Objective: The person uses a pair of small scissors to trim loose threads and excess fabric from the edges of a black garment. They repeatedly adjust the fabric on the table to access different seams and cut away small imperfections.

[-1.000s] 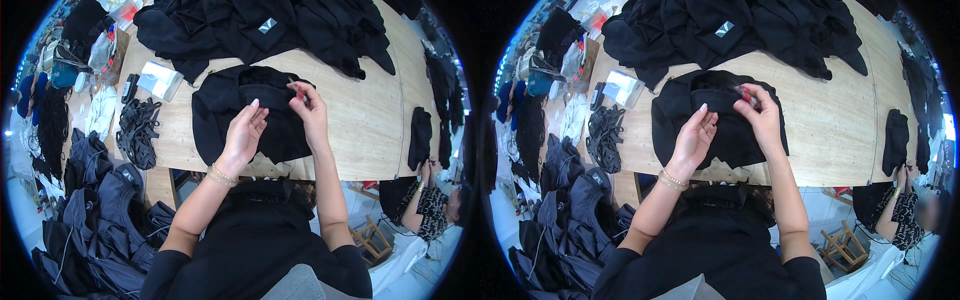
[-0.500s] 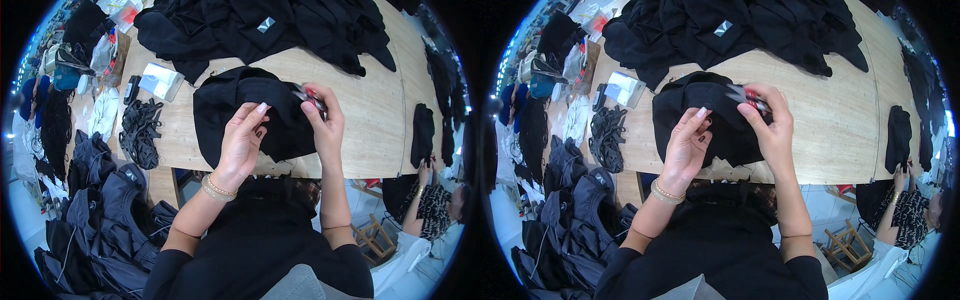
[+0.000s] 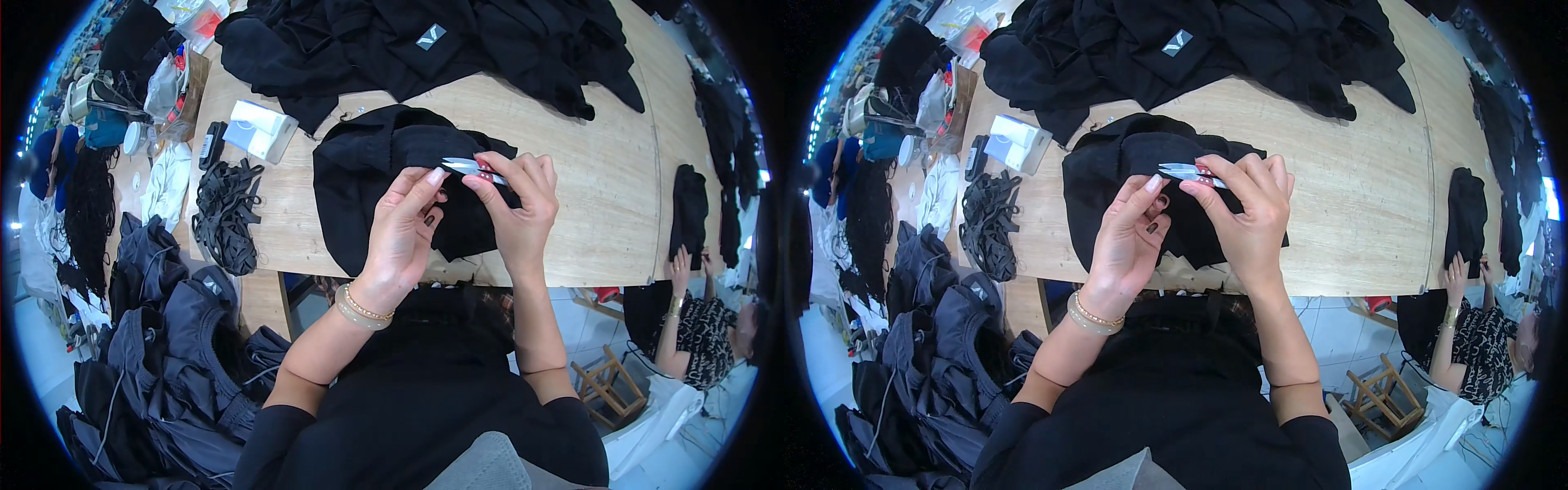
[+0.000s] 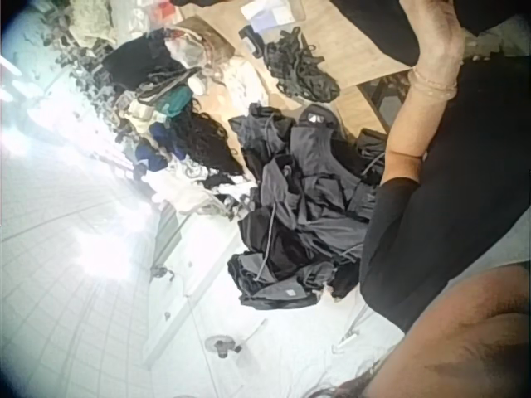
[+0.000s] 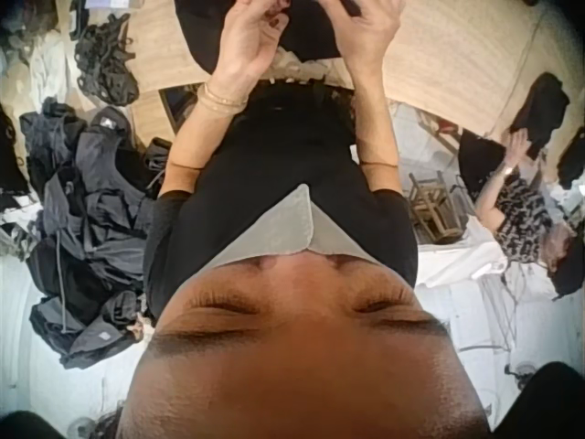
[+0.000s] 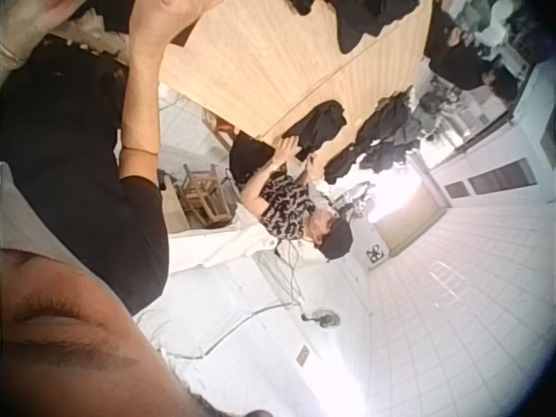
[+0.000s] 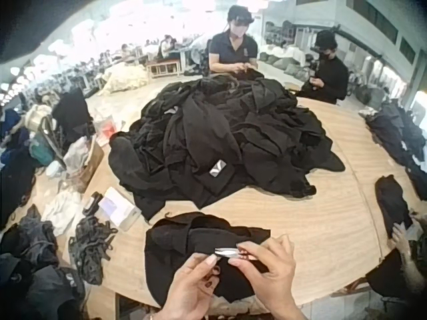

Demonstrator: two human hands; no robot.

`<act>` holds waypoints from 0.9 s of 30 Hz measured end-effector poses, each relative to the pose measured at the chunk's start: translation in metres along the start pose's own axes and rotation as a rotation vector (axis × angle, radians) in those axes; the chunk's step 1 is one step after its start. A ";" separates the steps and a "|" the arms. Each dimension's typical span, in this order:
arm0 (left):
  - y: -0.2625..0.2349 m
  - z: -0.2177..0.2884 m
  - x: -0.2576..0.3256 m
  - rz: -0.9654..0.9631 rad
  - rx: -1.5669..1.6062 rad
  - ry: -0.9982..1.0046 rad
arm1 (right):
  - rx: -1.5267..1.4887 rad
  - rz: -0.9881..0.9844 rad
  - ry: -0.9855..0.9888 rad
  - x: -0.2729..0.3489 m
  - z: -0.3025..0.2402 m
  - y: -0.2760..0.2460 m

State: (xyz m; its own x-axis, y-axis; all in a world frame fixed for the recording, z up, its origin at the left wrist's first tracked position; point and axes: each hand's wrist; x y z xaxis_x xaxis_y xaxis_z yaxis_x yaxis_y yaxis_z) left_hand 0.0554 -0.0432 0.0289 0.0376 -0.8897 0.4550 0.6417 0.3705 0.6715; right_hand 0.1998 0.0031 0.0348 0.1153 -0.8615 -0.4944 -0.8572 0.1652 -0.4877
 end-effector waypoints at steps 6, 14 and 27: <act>0.001 0.002 0.001 0.004 -0.007 0.018 | -0.048 -0.005 0.005 0.002 0.001 -0.002; 0.001 -0.001 0.002 0.000 -0.014 0.039 | -0.011 0.038 -0.006 0.004 0.002 0.001; -0.002 -0.006 0.000 0.023 -0.104 0.127 | 0.023 0.021 -0.057 0.001 0.003 0.002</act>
State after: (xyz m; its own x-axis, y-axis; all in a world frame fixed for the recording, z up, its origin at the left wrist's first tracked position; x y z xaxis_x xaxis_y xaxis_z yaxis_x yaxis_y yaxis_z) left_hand 0.0592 -0.0453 0.0239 0.1451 -0.9104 0.3874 0.7154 0.3670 0.5945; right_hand 0.1994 0.0038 0.0310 0.1264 -0.8293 -0.5443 -0.8478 0.1946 -0.4934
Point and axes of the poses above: each hand's wrist, its own x-axis away from the middle knuckle, its own y-axis out of the palm, z = x × y, and after that the axes turned 6 degrees about -x, right-handed
